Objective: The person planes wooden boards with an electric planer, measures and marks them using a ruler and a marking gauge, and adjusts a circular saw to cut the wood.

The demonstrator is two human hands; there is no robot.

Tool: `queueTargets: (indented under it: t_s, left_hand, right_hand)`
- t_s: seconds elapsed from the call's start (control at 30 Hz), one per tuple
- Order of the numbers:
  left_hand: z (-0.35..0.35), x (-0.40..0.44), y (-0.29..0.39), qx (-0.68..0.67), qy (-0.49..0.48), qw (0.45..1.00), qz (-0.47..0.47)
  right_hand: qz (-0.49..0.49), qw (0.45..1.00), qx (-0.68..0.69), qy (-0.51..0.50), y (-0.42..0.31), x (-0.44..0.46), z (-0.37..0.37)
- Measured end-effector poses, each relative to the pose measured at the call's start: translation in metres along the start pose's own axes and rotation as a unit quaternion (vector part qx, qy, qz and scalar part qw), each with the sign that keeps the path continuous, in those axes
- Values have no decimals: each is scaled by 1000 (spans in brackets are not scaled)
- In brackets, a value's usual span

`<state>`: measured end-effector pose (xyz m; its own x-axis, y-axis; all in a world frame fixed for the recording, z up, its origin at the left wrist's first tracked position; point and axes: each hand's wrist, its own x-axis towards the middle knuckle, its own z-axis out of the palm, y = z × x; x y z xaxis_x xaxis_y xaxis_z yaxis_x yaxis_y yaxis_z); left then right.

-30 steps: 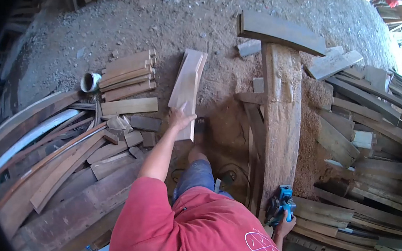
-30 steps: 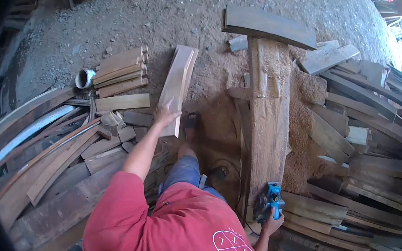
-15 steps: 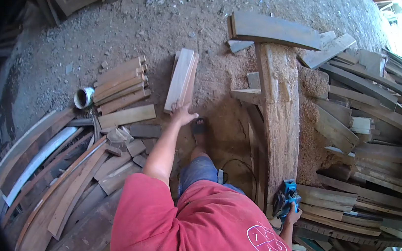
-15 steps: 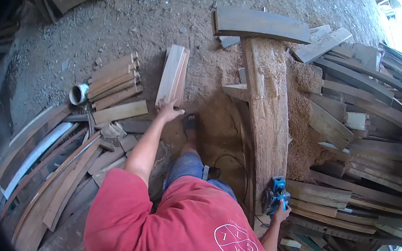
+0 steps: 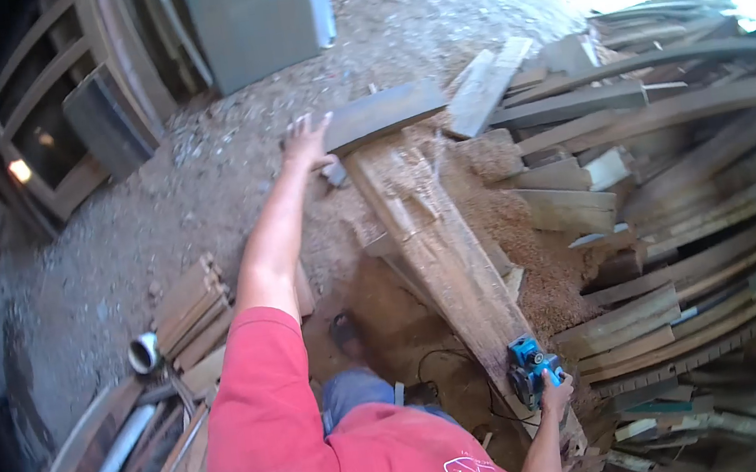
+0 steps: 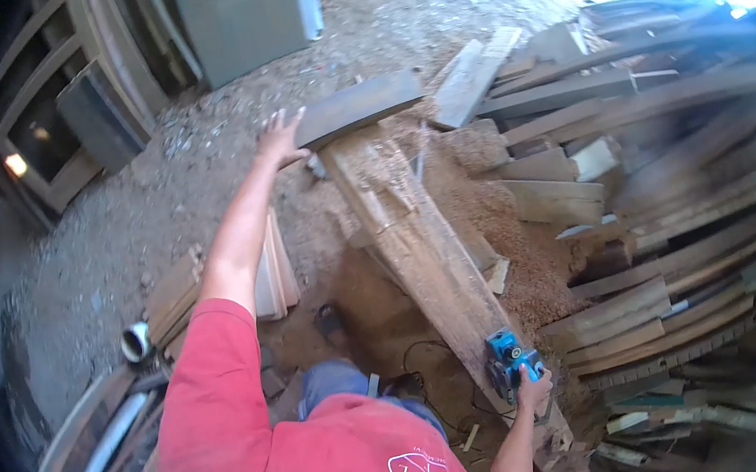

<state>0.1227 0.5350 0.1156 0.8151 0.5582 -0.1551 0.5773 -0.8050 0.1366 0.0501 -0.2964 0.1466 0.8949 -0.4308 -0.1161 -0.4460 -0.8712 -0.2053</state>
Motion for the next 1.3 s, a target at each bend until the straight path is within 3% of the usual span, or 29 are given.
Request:
queueTargets:
  t_s: [0.07, 0.2, 0.27, 0.43, 0.47, 0.5, 0.6, 0.7, 0.77, 0.83, 0.87, 0.93, 1.0, 1.07, 1.13, 1.27, 1.3]
  left_hand:
    - [1, 13, -5, 33, -62, 997, -16]
    - [21, 25, -2, 9, -47, 999, -17]
    - [-4, -19, 27, 20, -69, 997, -26]
    - [45, -143, 127, -72, -17, 992, -100]
    - [44, -178, 153, -79, -28, 989, -121]
    - [70, -211, 176, -47, 39, 991, -122]
    - [110, -299, 239, -89, 14, 990, -107]
    - [131, -350, 282, -185, 42, 969, -158]
    - [162, -355, 287, -378, -50, 877, -291]
    - [178, -359, 293, -396, -64, 873, -277]
    - [185, -364, 297, -409, -87, 870, -261]
    - [151, -391, 348, -394, -32, 871, -293]
    - [136, -416, 401, -292, 100, 875, -374]
    - [129, -441, 433, -296, 110, 863, -395]
    - [156, -447, 424, -393, 57, 862, -315]
    - [173, -444, 455, -423, 93, 840, -327]
    - [169, -439, 466, -395, 82, 836, -372]
  right_hand:
    - [-8, 1000, -3, 9, -5, -6, 0]
    - [-29, 1000, 4, 2, 0, -3, 2]
    - [-38, 999, -9, 8, 4, -4, -1]
    - [-61, 998, -21, 13, -17, -21, -7]
    - [-91, 996, -9, 9, -11, -17, -5]
    - [-122, 993, 2, 6, -4, -12, -4]
    - [-196, 979, 55, -20, 10, -6, -3]
    - [-265, 958, 93, -61, 13, 4, -13]
    - [-309, 941, 118, -75, 23, 11, -11]
    - [-369, 918, 125, -74, 27, 16, -9]
    - [-375, 916, 124, -75, 28, 20, -14]
    - [-327, 922, 109, -178, 23, 17, -30]
    - [-343, 913, 114, -187, 24, 20, -33]
    - [-343, 912, 100, -203, 21, 18, -42]
    - [-327, 918, 71, -213, 17, 17, -49]
    - [-318, 922, 39, -216, 25, 25, -35]
    - [-319, 922, 39, -215, 30, 29, -27]
